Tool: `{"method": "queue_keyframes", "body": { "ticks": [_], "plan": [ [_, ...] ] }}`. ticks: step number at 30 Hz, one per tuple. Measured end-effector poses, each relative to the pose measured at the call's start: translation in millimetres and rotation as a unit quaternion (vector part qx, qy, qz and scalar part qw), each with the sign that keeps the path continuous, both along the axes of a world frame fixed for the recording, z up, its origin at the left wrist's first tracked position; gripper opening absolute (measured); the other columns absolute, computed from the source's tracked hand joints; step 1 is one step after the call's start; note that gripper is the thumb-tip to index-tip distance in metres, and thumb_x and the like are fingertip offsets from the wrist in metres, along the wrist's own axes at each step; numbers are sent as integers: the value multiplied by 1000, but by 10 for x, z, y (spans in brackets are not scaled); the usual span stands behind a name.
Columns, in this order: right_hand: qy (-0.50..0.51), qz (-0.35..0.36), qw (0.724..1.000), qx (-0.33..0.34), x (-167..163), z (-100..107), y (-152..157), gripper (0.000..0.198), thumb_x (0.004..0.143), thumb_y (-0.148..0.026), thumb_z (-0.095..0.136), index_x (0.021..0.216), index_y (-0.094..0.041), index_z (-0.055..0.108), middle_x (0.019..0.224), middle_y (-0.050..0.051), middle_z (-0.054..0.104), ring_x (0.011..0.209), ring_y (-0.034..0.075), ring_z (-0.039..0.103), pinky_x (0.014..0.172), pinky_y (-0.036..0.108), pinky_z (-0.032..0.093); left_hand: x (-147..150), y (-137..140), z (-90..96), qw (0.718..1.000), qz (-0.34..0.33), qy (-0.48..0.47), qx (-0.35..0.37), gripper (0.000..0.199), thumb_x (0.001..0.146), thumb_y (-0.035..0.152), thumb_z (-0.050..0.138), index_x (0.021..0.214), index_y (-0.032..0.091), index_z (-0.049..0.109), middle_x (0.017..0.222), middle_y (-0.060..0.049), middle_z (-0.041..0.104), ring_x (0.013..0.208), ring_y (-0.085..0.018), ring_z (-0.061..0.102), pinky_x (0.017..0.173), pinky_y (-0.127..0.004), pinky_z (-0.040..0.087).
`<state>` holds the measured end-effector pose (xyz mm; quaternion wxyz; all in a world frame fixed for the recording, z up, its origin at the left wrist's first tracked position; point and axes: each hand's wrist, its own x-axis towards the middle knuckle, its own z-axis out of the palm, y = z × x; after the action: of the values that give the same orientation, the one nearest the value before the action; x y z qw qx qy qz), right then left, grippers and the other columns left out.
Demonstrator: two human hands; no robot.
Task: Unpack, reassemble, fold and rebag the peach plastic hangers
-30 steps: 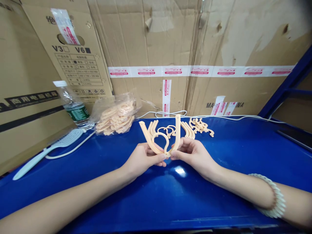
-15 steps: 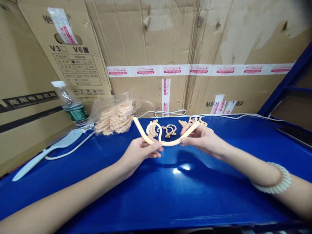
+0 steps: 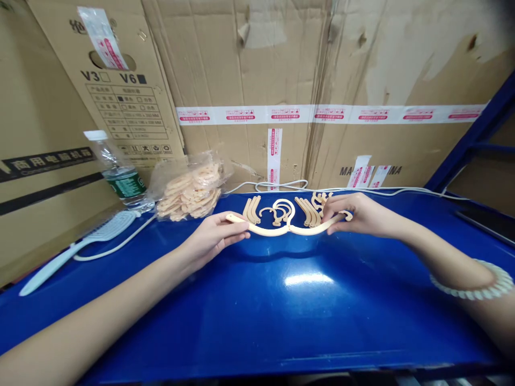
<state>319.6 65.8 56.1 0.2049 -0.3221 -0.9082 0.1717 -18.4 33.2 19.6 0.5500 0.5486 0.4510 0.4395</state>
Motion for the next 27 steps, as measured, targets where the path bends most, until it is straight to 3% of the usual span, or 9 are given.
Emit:
{"method": "queue_keyframes", "body": {
  "ticks": [3, 7, 13, 19, 27],
  "plan": [
    [-41, 10, 999, -28, 21, -12, 27, 25, 80, -43, 71, 84, -18, 74, 84, 6, 71, 79, 19, 66, 73, 30, 50, -55, 36, 25, 994, -53, 86, 36, 21, 70, 27, 80, 82, 15, 66, 71, -1, 70, 69, -13, 67, 68, -23, 53],
    [-81, 23, 995, -51, 10, -25, 37, 23, 81, -41, 69, 81, -18, 74, 82, 6, 71, 80, 19, 66, 74, 31, 50, -61, 20, 47, 966, -126, 196, 110, 17, 70, 25, 78, 75, 15, 65, 67, 1, 66, 62, -11, 60, 59, -21, 45],
    [-122, 22, 989, -82, -14, -11, 21, 21, 82, -39, 67, 81, -19, 74, 81, 4, 72, 77, 18, 66, 73, 31, 48, -44, -36, 74, 906, -177, 307, 231, 9, 75, 24, 73, 73, 17, 69, 72, 0, 64, 67, -13, 55, 62, -23, 40],
    [-151, 24, 984, -94, -33, -17, -7, 21, 82, -37, 67, 82, -18, 75, 79, 3, 72, 74, 18, 65, 71, 29, 46, -79, -41, 74, 835, -211, 390, 325, 13, 83, 25, 66, 75, 16, 65, 72, 0, 63, 65, -12, 56, 61, -23, 41],
    [-160, 29, 981, -108, -34, -13, -26, 23, 84, -35, 62, 85, -16, 75, 85, 7, 70, 78, 19, 64, 72, 31, 48, -38, -75, 103, 832, -209, 401, 321, 13, 84, 25, 67, 74, 16, 65, 73, 0, 65, 64, -12, 59, 61, -22, 43]
  ]
}}
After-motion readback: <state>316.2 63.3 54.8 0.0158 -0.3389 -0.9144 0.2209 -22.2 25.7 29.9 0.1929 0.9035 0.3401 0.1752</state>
